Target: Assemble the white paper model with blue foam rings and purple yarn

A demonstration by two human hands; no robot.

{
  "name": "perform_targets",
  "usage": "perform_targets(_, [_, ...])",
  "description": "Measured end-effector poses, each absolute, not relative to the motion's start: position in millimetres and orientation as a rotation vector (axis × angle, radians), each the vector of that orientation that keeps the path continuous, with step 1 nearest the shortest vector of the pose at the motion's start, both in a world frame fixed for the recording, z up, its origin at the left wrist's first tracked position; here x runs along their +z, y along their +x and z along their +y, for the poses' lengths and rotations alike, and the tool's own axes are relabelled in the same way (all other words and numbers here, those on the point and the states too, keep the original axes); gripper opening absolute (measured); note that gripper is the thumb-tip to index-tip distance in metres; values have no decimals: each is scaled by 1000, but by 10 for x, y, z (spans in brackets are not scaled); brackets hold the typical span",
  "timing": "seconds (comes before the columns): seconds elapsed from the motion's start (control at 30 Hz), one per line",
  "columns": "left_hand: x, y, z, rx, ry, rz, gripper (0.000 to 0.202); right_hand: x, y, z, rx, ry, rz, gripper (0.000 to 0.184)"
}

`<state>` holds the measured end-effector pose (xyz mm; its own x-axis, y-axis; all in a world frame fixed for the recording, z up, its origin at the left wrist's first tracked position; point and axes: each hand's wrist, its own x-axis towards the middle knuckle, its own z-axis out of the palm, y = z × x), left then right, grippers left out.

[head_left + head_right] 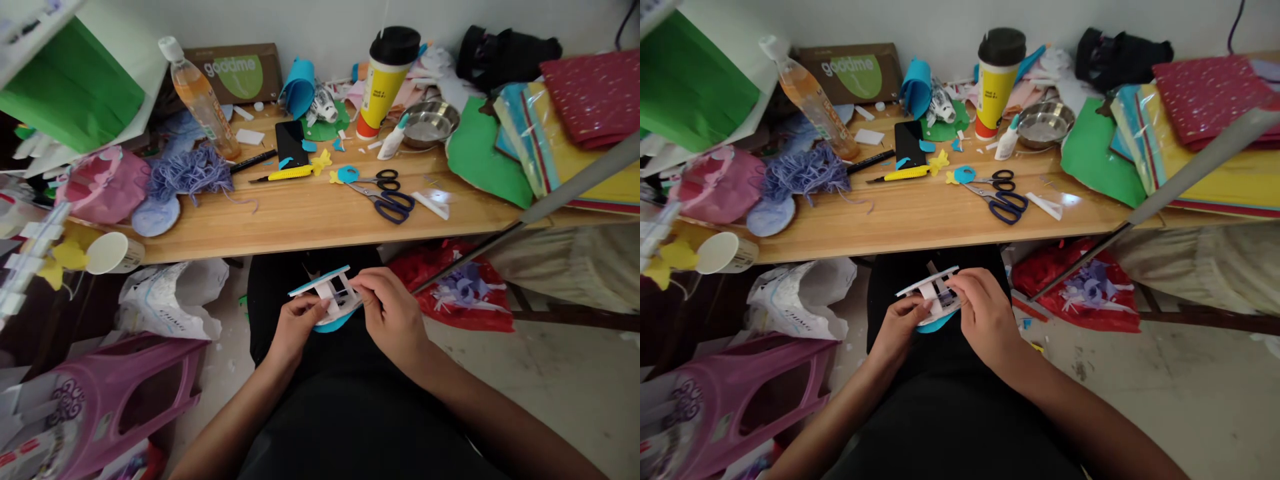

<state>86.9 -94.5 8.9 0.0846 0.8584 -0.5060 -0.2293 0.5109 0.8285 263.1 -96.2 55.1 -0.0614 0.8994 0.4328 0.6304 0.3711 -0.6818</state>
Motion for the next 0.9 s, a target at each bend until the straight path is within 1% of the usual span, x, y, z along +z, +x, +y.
perform_targets(0.23, [122,833,-931,914,640,1212,32,640,2640,-946,382,-1345,-1775,21])
perform_targets(0.33, [122,829,-916,920,672,1200,29,694,2509,-1045,491,-1293,-1772,20])
perform_targets(0.47, [125,845,-913,959,699,1205,21,639,2321,-1139,564,-1199,-1793,24])
perform_targets(0.57, [111,859,-949,971,720,1219,19,551,2260,-1146,506,-1202,-1829,20])
perform_targets(0.73, [74,867,-1029,1012,641,1173,36,523,2290,-1151,315,-1282,-1919,14])
perform_targets(0.9, [75,856,-1025,989,690,1094,26,539,2325,-1186,183,-1299,-2102,13])
